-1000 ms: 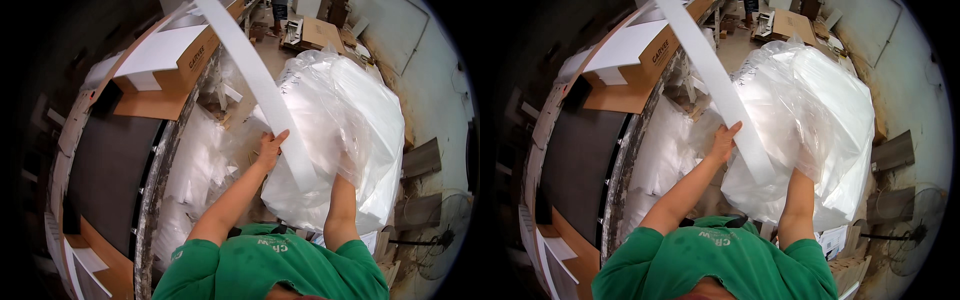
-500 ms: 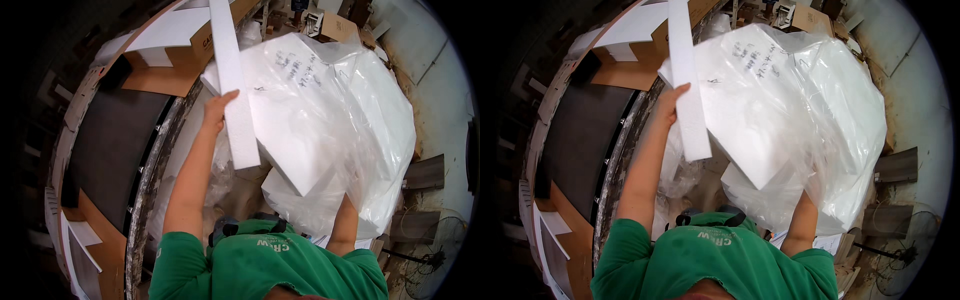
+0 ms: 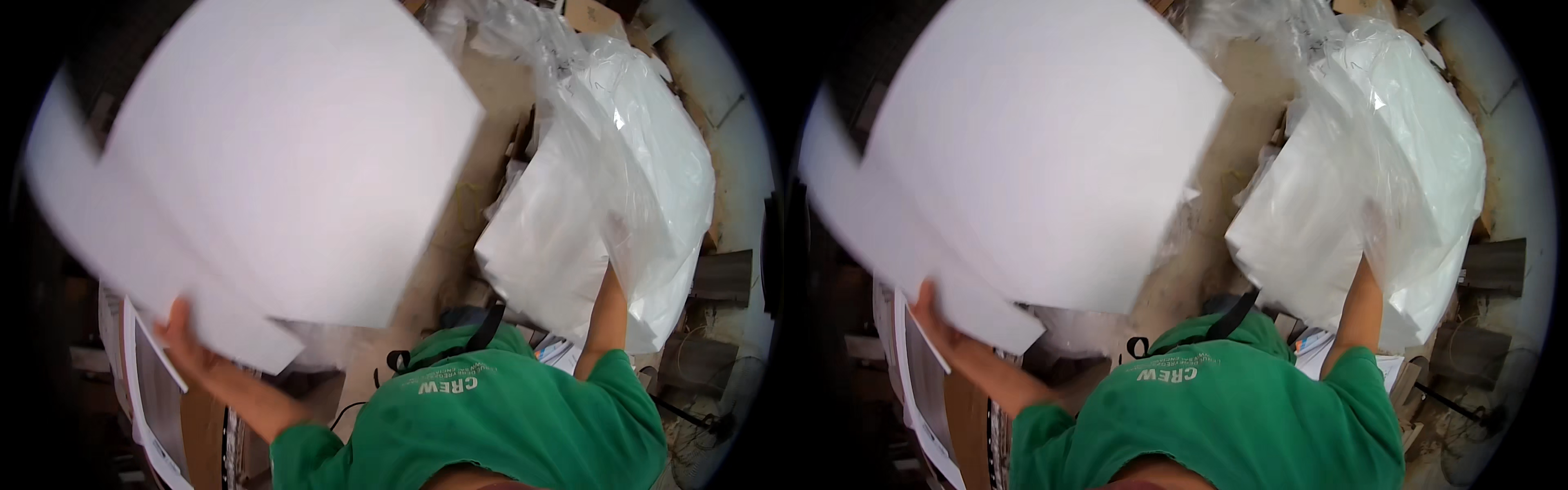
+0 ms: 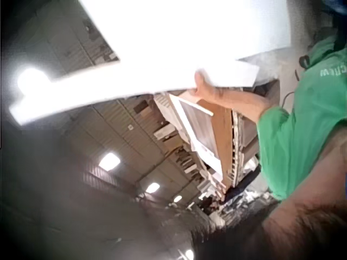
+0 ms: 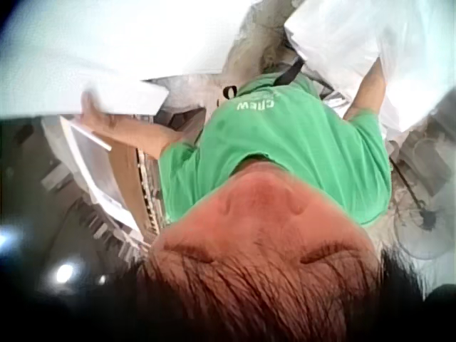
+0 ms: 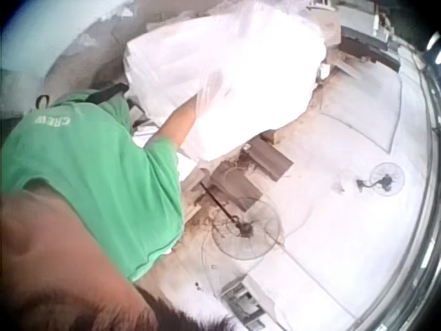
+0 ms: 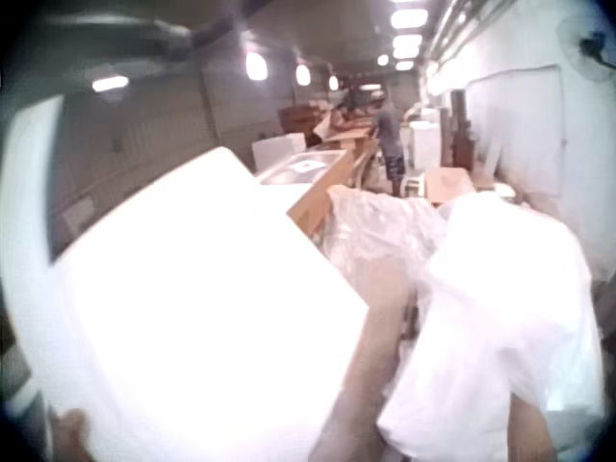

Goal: The person places wooden panels into a shipping box and adds foam protective inserts around the edges.

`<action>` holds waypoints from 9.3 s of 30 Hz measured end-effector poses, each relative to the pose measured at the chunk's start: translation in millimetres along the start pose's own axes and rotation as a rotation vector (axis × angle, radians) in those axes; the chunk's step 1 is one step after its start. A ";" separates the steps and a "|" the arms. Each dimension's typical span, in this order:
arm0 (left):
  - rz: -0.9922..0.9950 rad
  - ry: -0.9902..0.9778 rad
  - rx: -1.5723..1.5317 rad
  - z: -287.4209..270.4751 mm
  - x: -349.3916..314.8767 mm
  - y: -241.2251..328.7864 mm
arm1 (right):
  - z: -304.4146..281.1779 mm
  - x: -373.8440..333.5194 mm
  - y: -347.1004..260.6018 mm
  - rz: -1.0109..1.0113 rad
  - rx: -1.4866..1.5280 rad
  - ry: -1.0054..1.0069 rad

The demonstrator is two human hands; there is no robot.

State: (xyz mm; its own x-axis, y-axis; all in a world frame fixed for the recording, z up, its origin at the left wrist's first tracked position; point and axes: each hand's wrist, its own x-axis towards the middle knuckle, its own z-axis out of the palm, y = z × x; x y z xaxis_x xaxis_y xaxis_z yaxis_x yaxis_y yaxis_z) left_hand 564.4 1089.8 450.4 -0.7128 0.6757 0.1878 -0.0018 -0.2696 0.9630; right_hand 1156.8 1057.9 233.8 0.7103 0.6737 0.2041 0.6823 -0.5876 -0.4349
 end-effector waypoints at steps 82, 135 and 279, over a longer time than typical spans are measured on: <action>-0.590 1.636 0.037 -393.3 -427.7 -212.1 | 246.6 -470.8 -366.5 -2.473 0.221 -0.829; -1.017 1.720 0.533 -415.3 -423.9 -168.9 | 569.2 -668.6 -523.8 -2.205 -0.931 -0.306; 0.658 0.958 -0.252 -2407.4 -46.3 527.1 | -220.4 -2171.4 -814.1 -1.734 0.213 -0.658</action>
State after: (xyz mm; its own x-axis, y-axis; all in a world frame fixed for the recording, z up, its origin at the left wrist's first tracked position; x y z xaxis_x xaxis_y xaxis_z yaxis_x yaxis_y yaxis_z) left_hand -1091.9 -735.4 483.7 -0.8624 -0.4023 0.3073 0.4989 -0.5729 0.6503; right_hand -902.8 -25.3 338.0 -0.8717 0.4568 0.1773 0.4122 0.8792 -0.2389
